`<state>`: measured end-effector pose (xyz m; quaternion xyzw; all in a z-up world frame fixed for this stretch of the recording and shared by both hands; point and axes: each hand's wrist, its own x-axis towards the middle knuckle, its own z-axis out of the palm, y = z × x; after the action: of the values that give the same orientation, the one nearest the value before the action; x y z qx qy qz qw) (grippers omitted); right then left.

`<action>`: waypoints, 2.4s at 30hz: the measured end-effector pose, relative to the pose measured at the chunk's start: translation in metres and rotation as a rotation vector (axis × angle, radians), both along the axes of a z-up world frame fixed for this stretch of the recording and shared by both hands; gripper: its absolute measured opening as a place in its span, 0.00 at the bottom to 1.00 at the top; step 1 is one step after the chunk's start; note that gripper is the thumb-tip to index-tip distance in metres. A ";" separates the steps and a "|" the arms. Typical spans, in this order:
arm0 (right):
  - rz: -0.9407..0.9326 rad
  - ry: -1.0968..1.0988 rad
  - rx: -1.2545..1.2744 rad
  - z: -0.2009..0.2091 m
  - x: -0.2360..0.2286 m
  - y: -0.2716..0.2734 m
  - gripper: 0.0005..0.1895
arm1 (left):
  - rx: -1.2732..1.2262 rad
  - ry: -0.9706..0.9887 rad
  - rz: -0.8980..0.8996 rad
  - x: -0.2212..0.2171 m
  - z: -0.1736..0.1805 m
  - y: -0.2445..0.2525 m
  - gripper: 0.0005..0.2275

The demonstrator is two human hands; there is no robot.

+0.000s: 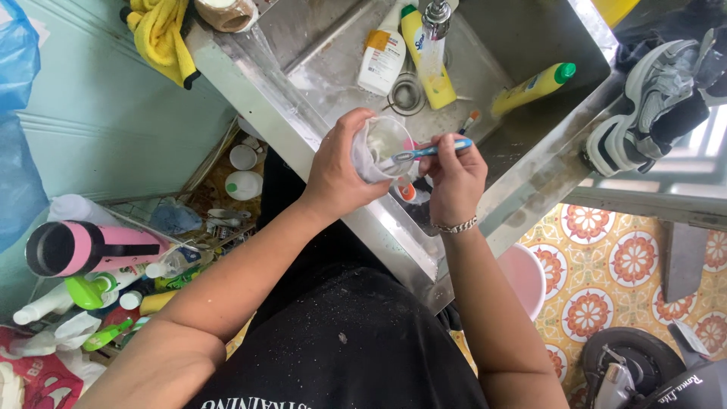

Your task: Washing various shoes in a sink using soap and brushes.

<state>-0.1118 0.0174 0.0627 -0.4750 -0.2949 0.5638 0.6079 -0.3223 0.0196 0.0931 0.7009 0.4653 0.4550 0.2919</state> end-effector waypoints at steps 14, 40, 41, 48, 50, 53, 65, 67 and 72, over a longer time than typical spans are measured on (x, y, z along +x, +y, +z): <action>-0.159 0.275 -0.056 -0.001 0.022 0.013 0.09 | 0.089 -0.030 -0.047 0.004 -0.003 0.019 0.42; -0.316 0.426 0.059 -0.027 0.041 0.030 0.10 | 0.009 -0.254 -0.022 0.017 -0.046 0.050 0.44; -0.339 0.421 0.067 -0.028 0.047 0.033 0.11 | -0.013 -0.209 0.001 0.017 -0.049 0.053 0.44; -0.480 0.360 0.111 -0.023 0.079 0.054 0.10 | 0.000 -0.100 0.116 0.028 -0.062 0.077 0.43; -0.504 0.254 0.103 -0.030 0.077 0.064 0.09 | -0.026 -0.086 0.121 0.033 -0.066 0.083 0.42; -0.455 0.000 0.112 -0.036 0.070 0.073 0.08 | -0.020 -0.067 0.114 0.039 -0.069 0.092 0.41; -0.078 -0.916 0.477 0.027 0.008 0.058 0.03 | -0.035 -0.046 0.090 0.052 -0.086 0.123 0.40; -0.027 -0.860 0.473 0.020 0.003 0.065 0.04 | -0.023 -0.058 0.077 0.055 -0.085 0.123 0.40; 0.040 -1.055 0.413 -0.015 -0.005 0.077 0.04 | 0.004 -0.032 0.038 0.057 -0.084 0.119 0.36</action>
<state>-0.1169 0.0947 0.0472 -0.5579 -0.6717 0.1922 0.4479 -0.2656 0.1387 0.0096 0.6851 0.4730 0.4727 0.2890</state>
